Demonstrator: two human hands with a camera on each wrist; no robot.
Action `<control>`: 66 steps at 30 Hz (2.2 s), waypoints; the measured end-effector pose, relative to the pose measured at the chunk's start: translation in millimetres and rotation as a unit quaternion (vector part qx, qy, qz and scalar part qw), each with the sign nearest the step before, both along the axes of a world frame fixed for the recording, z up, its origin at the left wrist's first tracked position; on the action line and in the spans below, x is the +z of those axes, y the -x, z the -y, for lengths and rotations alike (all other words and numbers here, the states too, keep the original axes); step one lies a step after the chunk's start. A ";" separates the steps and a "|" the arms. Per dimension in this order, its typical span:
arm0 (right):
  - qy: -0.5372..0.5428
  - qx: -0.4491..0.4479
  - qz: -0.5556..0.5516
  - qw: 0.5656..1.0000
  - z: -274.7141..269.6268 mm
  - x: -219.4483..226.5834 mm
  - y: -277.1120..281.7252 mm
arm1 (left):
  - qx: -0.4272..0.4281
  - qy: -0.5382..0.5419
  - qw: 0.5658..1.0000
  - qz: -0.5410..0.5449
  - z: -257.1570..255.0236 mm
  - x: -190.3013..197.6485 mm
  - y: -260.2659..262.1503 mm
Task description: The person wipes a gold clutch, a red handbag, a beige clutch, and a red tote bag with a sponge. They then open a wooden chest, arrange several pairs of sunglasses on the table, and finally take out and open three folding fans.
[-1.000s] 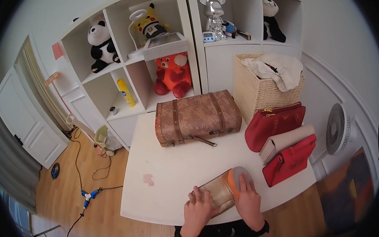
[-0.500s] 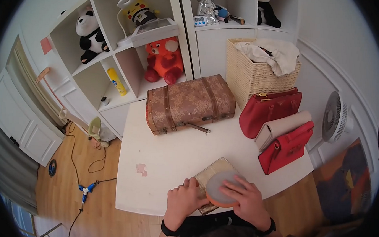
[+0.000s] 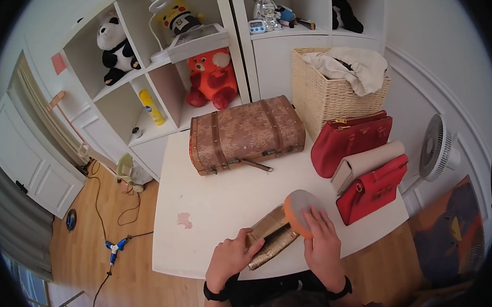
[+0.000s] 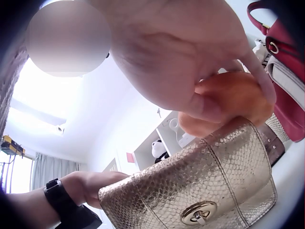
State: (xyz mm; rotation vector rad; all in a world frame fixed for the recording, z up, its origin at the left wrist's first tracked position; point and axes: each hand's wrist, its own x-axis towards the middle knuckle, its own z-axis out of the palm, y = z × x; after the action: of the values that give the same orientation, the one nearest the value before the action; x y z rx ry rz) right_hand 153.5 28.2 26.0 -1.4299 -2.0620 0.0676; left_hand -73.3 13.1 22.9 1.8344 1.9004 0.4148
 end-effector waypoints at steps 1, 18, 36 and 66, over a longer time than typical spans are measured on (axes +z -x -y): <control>0.020 0.000 -0.086 0.996 -4.9 -7.2 0.0 | 0.001 -0.001 1.000 -0.002 0.2 3.2 1.4; 0.217 0.015 -0.167 0.962 -23.3 -19.0 -3.1 | 0.052 -0.081 0.988 0.118 16.5 18.8 -11.7; -0.050 0.116 -0.018 0.992 23.3 4.8 36.2 | 0.180 -0.077 0.758 0.623 -0.1 0.4 -20.5; 0.141 0.055 -0.362 0.920 0.6 3.2 10.7 | 0.109 0.033 0.740 0.663 29.5 -24.5 12.6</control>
State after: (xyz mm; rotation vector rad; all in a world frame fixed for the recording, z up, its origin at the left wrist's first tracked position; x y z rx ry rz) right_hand 142.8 27.6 29.2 -1.1884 -1.5346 0.8435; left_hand -85.9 -16.4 -1.6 0.7099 0.9943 1.2729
